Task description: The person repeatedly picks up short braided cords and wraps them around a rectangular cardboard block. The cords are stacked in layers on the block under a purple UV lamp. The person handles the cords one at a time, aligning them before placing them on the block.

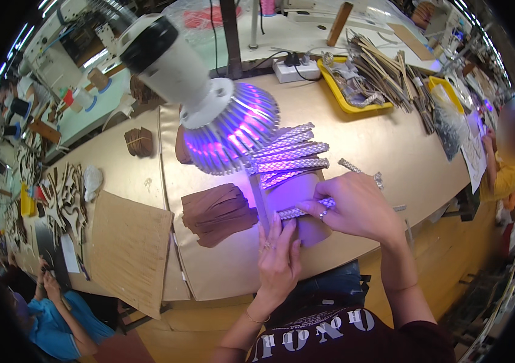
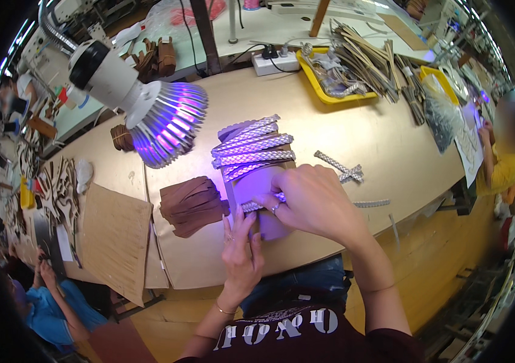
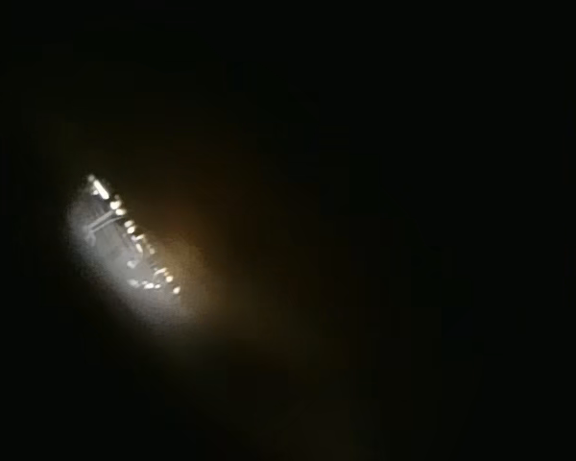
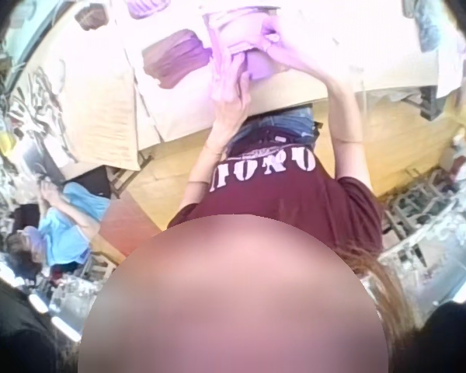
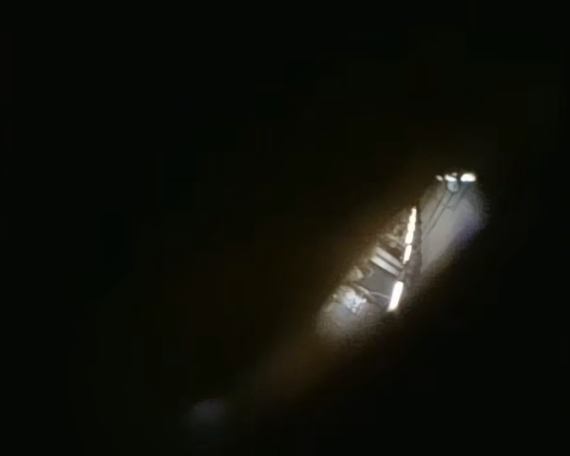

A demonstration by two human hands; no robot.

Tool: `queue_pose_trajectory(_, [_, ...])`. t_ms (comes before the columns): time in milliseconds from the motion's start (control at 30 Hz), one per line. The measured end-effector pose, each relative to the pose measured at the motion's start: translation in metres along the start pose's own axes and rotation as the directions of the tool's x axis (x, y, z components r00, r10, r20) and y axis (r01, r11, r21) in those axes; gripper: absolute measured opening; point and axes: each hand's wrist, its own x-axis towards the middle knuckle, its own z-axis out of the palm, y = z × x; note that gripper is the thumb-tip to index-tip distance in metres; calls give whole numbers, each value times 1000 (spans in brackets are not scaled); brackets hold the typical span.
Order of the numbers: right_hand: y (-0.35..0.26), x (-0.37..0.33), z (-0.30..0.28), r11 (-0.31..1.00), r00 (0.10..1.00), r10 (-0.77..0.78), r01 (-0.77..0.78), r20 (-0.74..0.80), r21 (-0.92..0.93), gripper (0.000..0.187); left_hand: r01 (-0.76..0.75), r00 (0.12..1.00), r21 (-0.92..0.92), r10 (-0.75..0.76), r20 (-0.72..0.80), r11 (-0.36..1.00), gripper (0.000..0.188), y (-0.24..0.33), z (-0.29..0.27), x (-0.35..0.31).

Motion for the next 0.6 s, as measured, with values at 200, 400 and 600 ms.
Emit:
queue_pose_trajectory(200, [4,3,2,998,998,-62,62,-21,3,34,-18,999,77,15,39,997,38,1,-1,2])
queue_pose_trajectory(400, [3,10,3,986,982,-168,167,-81,-16,25,-7,999,104,4,32,995,35,6,1,2])
queue_pose_trajectory(600, [9,12,4,982,976,-187,183,-111,-43,23,3,999,139,-10,47,990,37,8,0,4])
